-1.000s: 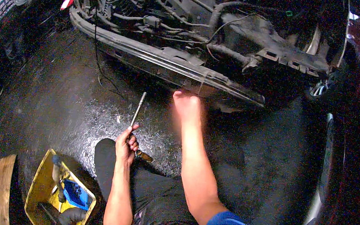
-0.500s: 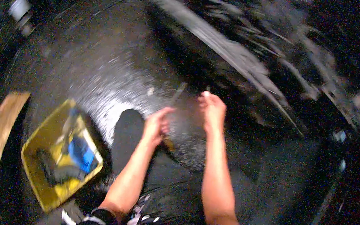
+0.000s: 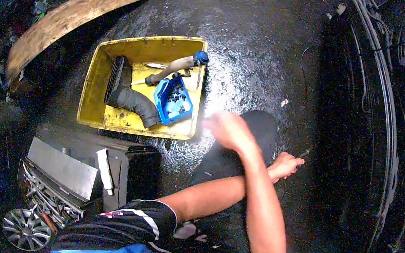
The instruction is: The person unfastens bolts from the front bumper structure of a car using a socket wrench and a sliding T-handle tool.
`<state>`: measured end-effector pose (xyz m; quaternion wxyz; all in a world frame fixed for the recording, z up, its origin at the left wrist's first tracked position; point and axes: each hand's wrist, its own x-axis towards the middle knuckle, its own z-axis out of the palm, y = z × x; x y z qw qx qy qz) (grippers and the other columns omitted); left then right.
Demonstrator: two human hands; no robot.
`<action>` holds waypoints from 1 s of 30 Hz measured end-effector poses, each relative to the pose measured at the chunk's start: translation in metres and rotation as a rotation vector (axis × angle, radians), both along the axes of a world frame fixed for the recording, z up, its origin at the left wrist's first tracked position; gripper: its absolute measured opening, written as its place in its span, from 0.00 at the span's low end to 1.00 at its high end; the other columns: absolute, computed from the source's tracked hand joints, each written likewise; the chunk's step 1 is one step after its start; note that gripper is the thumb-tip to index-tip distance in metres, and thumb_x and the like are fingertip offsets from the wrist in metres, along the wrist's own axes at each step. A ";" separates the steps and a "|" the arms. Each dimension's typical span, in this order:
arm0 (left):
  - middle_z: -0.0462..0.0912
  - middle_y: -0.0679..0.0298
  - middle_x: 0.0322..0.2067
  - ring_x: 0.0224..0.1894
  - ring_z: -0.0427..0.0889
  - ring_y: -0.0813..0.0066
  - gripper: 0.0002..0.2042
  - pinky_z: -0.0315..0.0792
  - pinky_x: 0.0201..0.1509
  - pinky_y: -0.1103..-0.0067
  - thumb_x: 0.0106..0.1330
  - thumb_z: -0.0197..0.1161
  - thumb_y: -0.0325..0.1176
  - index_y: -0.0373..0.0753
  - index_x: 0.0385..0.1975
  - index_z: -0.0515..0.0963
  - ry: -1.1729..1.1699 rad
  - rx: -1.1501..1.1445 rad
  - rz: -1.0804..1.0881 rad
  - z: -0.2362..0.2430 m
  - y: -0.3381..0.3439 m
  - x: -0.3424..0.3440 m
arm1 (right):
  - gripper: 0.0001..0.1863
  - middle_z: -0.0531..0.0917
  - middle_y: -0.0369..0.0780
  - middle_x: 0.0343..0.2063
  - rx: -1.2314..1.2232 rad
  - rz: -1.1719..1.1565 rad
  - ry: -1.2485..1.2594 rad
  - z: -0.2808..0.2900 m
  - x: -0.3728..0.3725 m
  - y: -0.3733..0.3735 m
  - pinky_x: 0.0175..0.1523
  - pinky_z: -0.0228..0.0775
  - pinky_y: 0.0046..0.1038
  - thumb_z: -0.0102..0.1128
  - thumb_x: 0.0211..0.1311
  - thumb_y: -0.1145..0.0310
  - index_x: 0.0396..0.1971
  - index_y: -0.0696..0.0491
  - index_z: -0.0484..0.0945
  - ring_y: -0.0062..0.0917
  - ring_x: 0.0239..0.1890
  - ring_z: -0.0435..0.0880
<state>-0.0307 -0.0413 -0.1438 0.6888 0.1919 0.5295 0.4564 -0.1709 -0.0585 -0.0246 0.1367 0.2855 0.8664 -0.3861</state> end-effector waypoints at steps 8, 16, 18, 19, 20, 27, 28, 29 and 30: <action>0.76 0.59 0.18 0.24 0.77 0.67 0.19 0.72 0.32 0.66 0.66 0.61 0.43 0.34 0.18 0.76 0.208 0.049 -0.015 0.006 -0.013 -0.025 | 0.19 0.84 0.49 0.41 0.218 -0.269 0.501 0.000 -0.015 -0.022 0.51 0.74 0.36 0.62 0.65 0.59 0.47 0.59 0.80 0.42 0.46 0.84; 0.85 0.44 0.36 0.42 0.83 0.47 0.16 0.76 0.42 0.62 0.68 0.53 0.41 0.35 0.40 0.82 0.445 0.598 -0.207 0.010 -0.001 0.006 | 0.21 0.80 0.48 0.48 0.534 -1.106 0.427 -0.013 0.249 -0.017 0.52 0.75 0.33 0.61 0.67 0.64 0.55 0.60 0.75 0.34 0.46 0.83; 0.83 0.54 0.29 0.32 0.83 0.64 0.22 0.75 0.33 0.69 0.74 0.49 0.49 0.33 0.43 0.80 0.320 0.439 -0.549 0.038 -0.004 0.023 | 0.26 0.81 0.48 0.50 0.315 -1.324 0.252 -0.037 0.303 -0.043 0.51 0.76 0.32 0.60 0.69 0.58 0.58 0.62 0.72 0.30 0.45 0.83; 0.82 0.57 0.30 0.32 0.81 0.67 0.25 0.74 0.35 0.70 0.75 0.46 0.52 0.33 0.42 0.80 0.289 0.414 -0.509 0.038 -0.014 0.017 | 0.28 0.80 0.46 0.54 0.002 -1.327 0.425 -0.010 0.288 -0.057 0.51 0.76 0.31 0.60 0.69 0.54 0.58 0.61 0.72 0.27 0.45 0.83; 0.82 0.59 0.30 0.33 0.79 0.71 0.28 0.73 0.38 0.71 0.76 0.44 0.55 0.32 0.41 0.79 0.224 0.426 -0.503 0.050 -0.022 0.037 | 0.28 0.79 0.43 0.55 -0.255 -1.339 0.544 -0.038 0.315 -0.069 0.50 0.76 0.30 0.59 0.70 0.52 0.59 0.59 0.71 0.23 0.47 0.81; 0.82 0.55 0.40 0.43 0.78 0.69 0.30 0.69 0.50 0.72 0.79 0.40 0.53 0.28 0.42 0.80 0.254 0.503 -0.945 0.102 -0.065 0.128 | 0.14 0.78 0.32 0.40 0.243 -1.704 1.097 -0.064 0.352 -0.132 0.48 0.68 0.23 0.54 0.72 0.70 0.53 0.58 0.71 0.14 0.43 0.74; 0.83 0.56 0.42 0.46 0.79 0.70 0.27 0.70 0.53 0.75 0.79 0.44 0.50 0.28 0.48 0.80 0.134 0.524 -0.956 0.115 -0.076 0.146 | 0.13 0.79 0.32 0.40 0.176 -1.789 1.222 -0.068 0.365 -0.146 0.48 0.68 0.22 0.53 0.72 0.70 0.52 0.57 0.72 0.14 0.42 0.74; 0.83 0.57 0.43 0.46 0.78 0.72 0.24 0.70 0.53 0.76 0.79 0.46 0.47 0.29 0.49 0.80 0.131 0.515 -0.991 0.116 -0.079 0.154 | 0.12 0.79 0.32 0.40 0.084 -1.840 1.357 -0.053 0.371 -0.151 0.48 0.68 0.22 0.52 0.72 0.69 0.51 0.56 0.73 0.14 0.42 0.74; 0.83 0.58 0.44 0.47 0.78 0.74 0.22 0.70 0.54 0.78 0.78 0.48 0.45 0.30 0.50 0.80 0.131 0.505 -1.024 0.116 -0.082 0.161 | 0.10 0.79 0.31 0.39 0.093 -1.926 1.441 -0.045 0.376 -0.150 0.46 0.68 0.20 0.52 0.72 0.68 0.48 0.54 0.75 0.13 0.41 0.75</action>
